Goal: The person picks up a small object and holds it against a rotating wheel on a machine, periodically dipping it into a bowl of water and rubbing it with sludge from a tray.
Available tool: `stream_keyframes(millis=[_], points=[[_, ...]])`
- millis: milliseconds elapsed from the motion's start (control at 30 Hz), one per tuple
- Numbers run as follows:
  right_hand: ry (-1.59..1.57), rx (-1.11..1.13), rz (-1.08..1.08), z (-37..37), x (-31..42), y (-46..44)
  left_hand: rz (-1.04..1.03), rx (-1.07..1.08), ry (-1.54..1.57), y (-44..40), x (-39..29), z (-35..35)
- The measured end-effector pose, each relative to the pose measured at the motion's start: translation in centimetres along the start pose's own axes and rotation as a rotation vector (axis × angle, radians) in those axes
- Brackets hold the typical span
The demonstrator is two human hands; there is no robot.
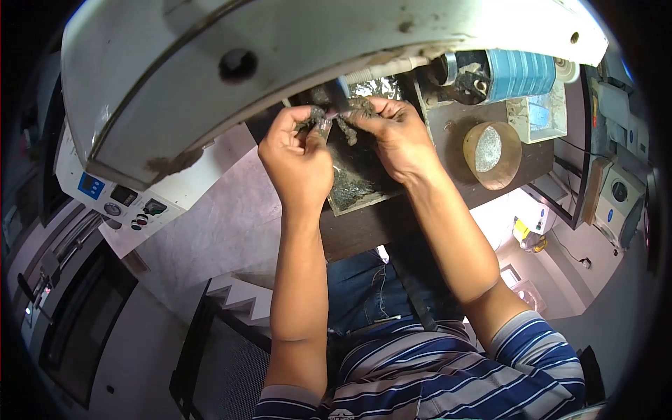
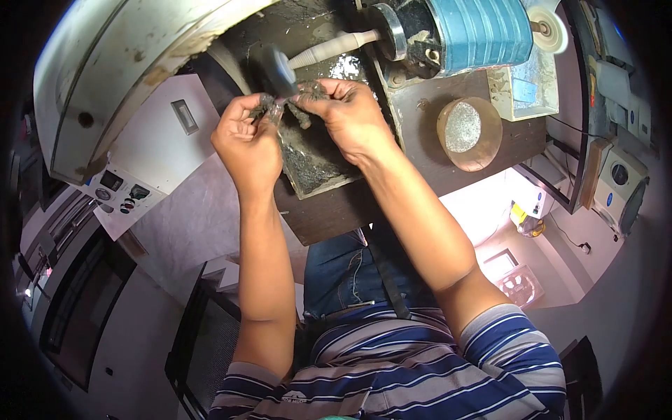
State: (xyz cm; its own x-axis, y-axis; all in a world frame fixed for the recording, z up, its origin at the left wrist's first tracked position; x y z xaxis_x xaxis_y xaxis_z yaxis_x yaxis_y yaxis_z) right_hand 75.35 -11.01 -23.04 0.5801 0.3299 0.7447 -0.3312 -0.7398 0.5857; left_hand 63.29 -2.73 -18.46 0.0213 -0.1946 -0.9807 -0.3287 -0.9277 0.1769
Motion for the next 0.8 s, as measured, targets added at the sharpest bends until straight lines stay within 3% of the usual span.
stream_keyframes(millis=[133,433,800], points=[[0.065,0.001,0.035,-0.6,1.0,0.7,-0.027,-0.022,0.130,0.4,0.2,0.2],[-0.098,-0.010,-0.049,-0.1,0.0,0.5,0.056,-0.006,-0.034,-0.1,-0.4,-0.4],[0.067,-0.020,0.032,0.2,0.8,0.3,0.019,-0.006,-0.019,-0.1,-1.0,-0.4]])
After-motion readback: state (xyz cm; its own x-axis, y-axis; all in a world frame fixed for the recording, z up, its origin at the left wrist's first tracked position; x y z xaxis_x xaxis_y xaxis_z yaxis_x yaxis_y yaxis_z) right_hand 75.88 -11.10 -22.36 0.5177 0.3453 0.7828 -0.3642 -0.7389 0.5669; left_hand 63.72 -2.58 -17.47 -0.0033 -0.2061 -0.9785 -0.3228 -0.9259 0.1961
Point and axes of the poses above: each hand's wrist, its own y-axis away from the middle knuckle, its own z-axis out of the back of the hand, x = y × z, the point moved 9 cm from there along -y, towards the middle knuckle, and after that the axes turned 10 degrees about y, right-handed, at the moved point
